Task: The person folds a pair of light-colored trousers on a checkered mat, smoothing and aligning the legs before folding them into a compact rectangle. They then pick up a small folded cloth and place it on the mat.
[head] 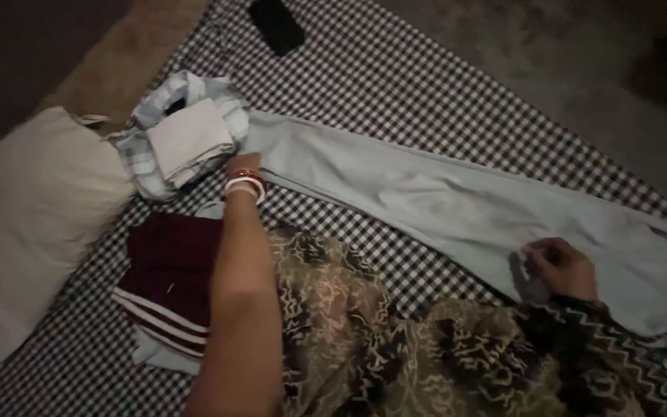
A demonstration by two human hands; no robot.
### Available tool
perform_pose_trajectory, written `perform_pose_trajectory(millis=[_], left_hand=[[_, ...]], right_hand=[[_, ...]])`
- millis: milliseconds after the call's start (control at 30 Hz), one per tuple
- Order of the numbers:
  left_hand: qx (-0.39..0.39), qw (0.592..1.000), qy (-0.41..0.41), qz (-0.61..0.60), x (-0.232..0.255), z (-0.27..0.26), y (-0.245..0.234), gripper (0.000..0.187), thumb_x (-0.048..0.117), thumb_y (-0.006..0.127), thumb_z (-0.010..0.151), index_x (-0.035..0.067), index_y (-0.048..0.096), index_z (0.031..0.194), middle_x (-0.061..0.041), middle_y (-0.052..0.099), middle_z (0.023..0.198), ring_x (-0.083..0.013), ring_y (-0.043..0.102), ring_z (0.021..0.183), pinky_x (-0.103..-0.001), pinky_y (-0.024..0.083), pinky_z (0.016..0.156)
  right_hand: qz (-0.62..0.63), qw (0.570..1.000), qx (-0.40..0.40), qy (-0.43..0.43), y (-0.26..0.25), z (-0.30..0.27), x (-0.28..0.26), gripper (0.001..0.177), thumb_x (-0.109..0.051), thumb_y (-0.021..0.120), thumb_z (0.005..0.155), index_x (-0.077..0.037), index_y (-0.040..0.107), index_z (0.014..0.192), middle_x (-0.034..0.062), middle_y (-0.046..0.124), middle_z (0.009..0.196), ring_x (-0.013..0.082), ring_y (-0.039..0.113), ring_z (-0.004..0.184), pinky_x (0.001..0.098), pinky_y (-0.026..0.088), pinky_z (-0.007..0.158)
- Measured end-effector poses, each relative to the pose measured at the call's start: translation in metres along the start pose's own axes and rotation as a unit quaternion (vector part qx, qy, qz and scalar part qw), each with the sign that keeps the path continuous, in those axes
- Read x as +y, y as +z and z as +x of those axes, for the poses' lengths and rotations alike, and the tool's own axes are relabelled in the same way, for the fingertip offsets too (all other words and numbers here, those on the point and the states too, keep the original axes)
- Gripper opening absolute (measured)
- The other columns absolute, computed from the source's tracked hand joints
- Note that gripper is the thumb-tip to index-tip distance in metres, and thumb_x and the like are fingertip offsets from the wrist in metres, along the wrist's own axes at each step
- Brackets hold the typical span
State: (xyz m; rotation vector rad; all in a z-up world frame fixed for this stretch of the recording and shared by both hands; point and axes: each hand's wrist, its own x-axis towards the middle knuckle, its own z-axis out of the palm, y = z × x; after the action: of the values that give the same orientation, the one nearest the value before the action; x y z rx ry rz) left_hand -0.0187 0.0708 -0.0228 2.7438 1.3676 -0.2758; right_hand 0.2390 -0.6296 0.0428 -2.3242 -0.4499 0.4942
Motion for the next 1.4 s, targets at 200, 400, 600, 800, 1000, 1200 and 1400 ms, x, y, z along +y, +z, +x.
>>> perform_pose_trajectory(millis=[200,400,600,800,1000,1200,1400], left_hand=[[0.053,0.972,-0.171,-0.154,-0.006,-0.009,-0.011,0.037,0.027,0.061,0.093,0.005,0.067,0.122,-0.025,0.06,0.133,-0.0429,0.058,0.124,-0.052,0.048,0.102],[-0.018,0.924,-0.284,-0.255,0.048,-0.057,-0.058,0.056,0.035,0.07,0.087,0.006,0.061,0.133,-0.026,0.052,0.143,-0.043,0.052,0.133,-0.052,0.046,0.107],[0.082,0.956,-0.227,-0.165,0.111,-0.094,-0.107,0.069,0.039,0.078,0.081,0.011,0.056,0.139,-0.031,0.035,0.15,-0.0495,0.037,0.137,-0.058,0.038,0.11],[-0.015,0.979,-0.035,-0.198,0.176,-0.137,-0.084,0.068,0.046,0.077,0.081,0.011,0.062,0.137,-0.027,0.045,0.145,-0.0475,0.048,0.132,-0.055,0.047,0.109],[-0.129,0.977,0.077,-0.151,0.196,-0.162,-0.07,0.068,0.052,0.076,0.081,0.014,0.065,0.136,-0.026,0.047,0.146,-0.046,0.054,0.129,-0.052,0.047,0.112],[-0.167,0.974,0.062,-0.138,0.186,-0.165,-0.067,0.069,0.052,0.075,0.083,0.014,0.061,0.139,-0.023,0.045,0.151,-0.0469,0.051,0.133,-0.056,0.045,0.11],[-0.151,0.97,0.116,-0.148,0.179,-0.167,-0.07,0.068,0.051,0.074,0.085,0.01,0.065,0.138,-0.024,0.057,0.146,-0.0441,0.057,0.131,-0.052,0.047,0.112]], right_hand=[[0.013,1.0,0.02,0.016,-0.002,0.001,-0.005,0.034,-0.034,0.075,0.095,-0.006,0.075,0.114,0.0103,0.076,0.086,0.0202,0.073,0.075,0.0389,0.058,0.068],[0.022,0.999,0.017,-0.015,-0.001,0.001,-0.002,0.035,-0.033,0.077,0.092,-0.007,0.075,0.115,0.0116,0.077,0.085,0.02,0.073,0.076,0.0364,0.055,0.067],[0.037,0.999,0.02,-0.013,0.003,0.004,0.007,0.034,-0.034,0.076,0.092,-0.007,0.075,0.113,0.0113,0.077,0.084,0.0214,0.074,0.075,0.0385,0.058,0.068],[-0.013,0.999,0.052,0.011,0.001,0.0,-0.002,0.032,-0.032,0.076,0.094,-0.007,0.074,0.115,0.0125,0.076,0.085,0.024,0.074,0.078,0.04,0.058,0.072],[0.009,0.979,0.203,0.005,-0.02,-0.017,-0.002,0.03,-0.021,0.077,0.092,-0.006,0.073,0.117,0.0101,0.074,0.089,0.025,0.07,0.078,0.0416,0.058,0.072],[0.137,0.93,0.336,-0.048,-0.077,-0.034,0.063,0.029,-0.018,0.073,0.1,0.0,0.07,0.122,0.0163,0.069,0.088,0.0236,0.068,0.08,0.0436,0.058,0.075],[0.517,0.741,0.42,0.086,-0.144,-0.072,0.175,0.04,-0.032,0.07,0.1,-0.01,0.058,0.132,0.0062,0.065,0.095,0.0203,0.065,0.083,0.0414,0.059,0.078]])
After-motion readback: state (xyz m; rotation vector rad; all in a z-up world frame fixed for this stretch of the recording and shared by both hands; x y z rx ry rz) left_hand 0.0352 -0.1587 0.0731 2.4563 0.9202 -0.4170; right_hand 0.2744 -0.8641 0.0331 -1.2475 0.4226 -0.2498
